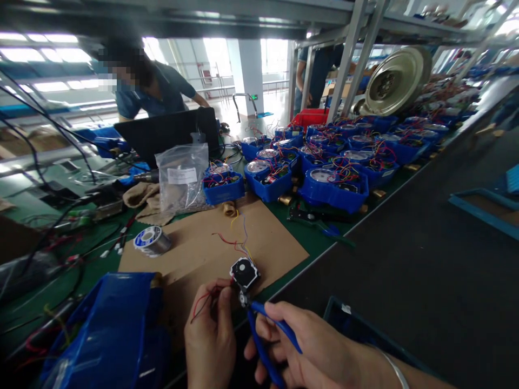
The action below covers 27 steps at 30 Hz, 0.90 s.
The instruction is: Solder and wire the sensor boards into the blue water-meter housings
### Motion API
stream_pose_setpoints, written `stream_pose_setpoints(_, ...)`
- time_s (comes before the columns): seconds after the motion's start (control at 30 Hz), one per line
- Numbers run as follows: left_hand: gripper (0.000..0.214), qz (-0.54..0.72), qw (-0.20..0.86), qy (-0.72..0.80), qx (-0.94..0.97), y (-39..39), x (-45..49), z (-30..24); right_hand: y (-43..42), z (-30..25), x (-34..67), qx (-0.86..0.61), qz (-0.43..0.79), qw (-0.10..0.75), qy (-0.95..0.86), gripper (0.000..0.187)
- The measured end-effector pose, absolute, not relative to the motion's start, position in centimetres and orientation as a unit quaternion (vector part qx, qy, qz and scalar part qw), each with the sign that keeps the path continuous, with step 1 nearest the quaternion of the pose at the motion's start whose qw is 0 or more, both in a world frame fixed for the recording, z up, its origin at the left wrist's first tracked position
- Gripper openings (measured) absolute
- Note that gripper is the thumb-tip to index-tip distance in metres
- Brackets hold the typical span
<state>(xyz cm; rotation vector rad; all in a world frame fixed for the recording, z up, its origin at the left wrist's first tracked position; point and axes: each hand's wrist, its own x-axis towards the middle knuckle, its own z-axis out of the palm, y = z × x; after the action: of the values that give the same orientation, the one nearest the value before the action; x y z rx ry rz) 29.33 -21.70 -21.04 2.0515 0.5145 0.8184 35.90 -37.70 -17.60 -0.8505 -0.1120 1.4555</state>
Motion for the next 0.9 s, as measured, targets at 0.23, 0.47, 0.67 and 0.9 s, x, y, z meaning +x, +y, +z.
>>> stream_pose_setpoints(0.23,0.017,0.338,0.424,0.213,0.813,-21.96,29.45,-20.74,-37.9,-17.45,36.11,-0.366,0.643,0.671,-0.055,0.044)
stream_pose_setpoints(0.47,0.015,0.35,0.407,0.194,0.821,-21.86,29.42,-20.67,-37.7,-17.74,35.95,-0.383,0.628,0.675,-0.051,0.044)
stream_pose_setpoints(0.67,0.014,0.357,0.395,0.191,0.825,-21.91,29.26,-20.55,-37.75,-17.15,35.97,-0.407,0.631,0.658,-0.055,0.043)
stream_pose_setpoints(0.9,0.014,0.354,0.396,0.186,0.826,-21.87,29.41,-20.77,-37.34,-17.56,35.98,-0.402,0.618,0.674,-0.045,0.043)
